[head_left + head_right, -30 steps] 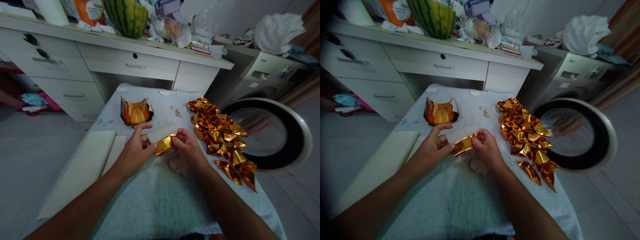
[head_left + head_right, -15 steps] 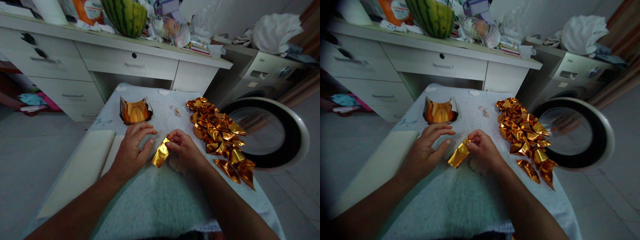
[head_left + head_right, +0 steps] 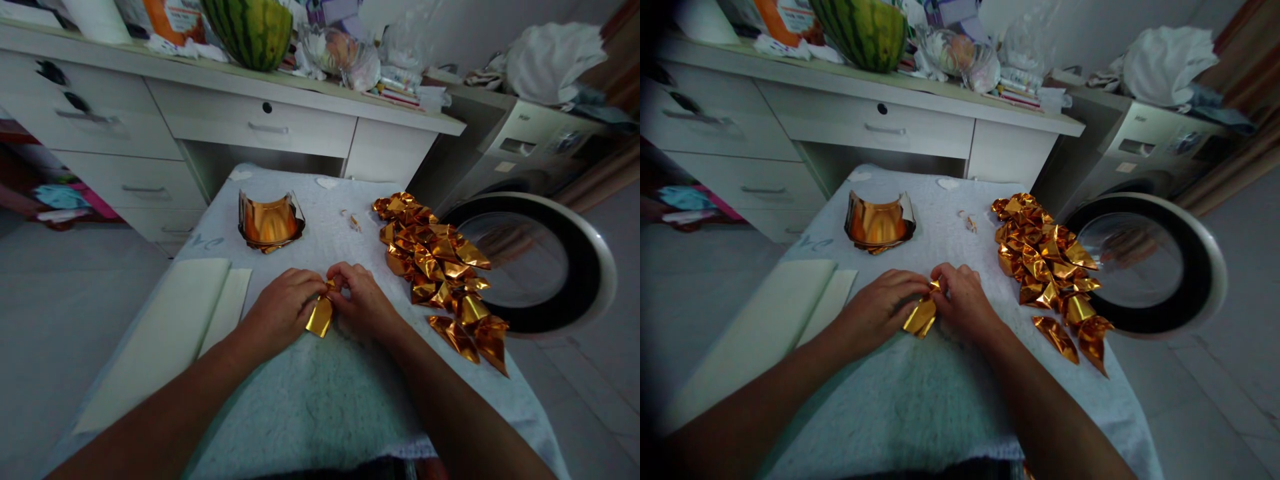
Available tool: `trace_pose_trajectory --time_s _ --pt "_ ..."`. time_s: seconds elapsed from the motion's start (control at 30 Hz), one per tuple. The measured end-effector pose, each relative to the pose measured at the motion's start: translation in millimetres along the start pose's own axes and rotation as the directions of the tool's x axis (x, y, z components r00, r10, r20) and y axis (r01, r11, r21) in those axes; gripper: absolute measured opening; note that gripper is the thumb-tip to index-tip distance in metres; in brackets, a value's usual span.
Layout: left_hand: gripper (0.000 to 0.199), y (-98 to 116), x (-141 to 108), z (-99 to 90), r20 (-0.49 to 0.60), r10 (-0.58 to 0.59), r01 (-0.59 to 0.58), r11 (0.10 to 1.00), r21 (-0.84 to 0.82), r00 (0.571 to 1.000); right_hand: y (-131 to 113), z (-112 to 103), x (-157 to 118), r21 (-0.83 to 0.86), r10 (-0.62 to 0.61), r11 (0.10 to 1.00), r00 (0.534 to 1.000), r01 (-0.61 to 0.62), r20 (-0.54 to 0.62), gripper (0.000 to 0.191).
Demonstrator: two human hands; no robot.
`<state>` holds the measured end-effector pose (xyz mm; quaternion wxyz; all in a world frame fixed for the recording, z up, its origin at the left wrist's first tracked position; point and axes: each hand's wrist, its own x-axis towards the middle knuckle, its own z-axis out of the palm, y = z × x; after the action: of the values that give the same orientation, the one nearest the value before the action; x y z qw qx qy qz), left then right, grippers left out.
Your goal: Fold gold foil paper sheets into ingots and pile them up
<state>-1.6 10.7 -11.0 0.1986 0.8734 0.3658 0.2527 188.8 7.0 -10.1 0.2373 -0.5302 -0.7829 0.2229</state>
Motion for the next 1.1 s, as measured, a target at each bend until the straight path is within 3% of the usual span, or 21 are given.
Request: trace_pose_trajectory --time_s 0.13,0.3,0.43,0.63,0.77,1.1 --pt "0.032 -2.9 0.0 7.3 0.095 -0.012 0.008 0.999 0.040 0.995 1.4 1.5 0.9 -0.081 -0.001 0.997 1.000 0.002 0.010 0.025" --pt "0.028 -2.2 0.9 9.6 0.149 -0.051 0.033 0.992 0.118 0.987 5.8 2.0 1.8 -0.170 -0.015 0.985 1.000 0.014 -0.010 0.022" --pt "0.027 -2.7 0.8 10.3 0.166 -0.038 0.011 0.987 0.159 0.985 6.6 0.8 1.1 -0.114 -0.071 0.991 0.997 0.070 -0.009 0.017" --pt "0.035 -5.0 -1.6 14.0 0.176 -0.035 -0.002 0.979 0.203 0.984 5.4 1.6 0.5 -0.031 -0.039 0.999 0.998 0.038 -0.043 0.043" --pt "0.034 -5.7 -2.1 16.3 0.178 -0.020 -0.021 0.974 0.228 0.984 3.5 1.7 -0.4 -0.049 0.014 0.999 1.000 -0.015 -0.026 0.042" --pt "0.030 0.2 -0.7 16.8 0.216 -0.006 -0.052 0.964 0.261 0.976 9.7 5.3 0.2 -0.041 -0.021 0.999 0.997 0.018 -0.071 0.042"
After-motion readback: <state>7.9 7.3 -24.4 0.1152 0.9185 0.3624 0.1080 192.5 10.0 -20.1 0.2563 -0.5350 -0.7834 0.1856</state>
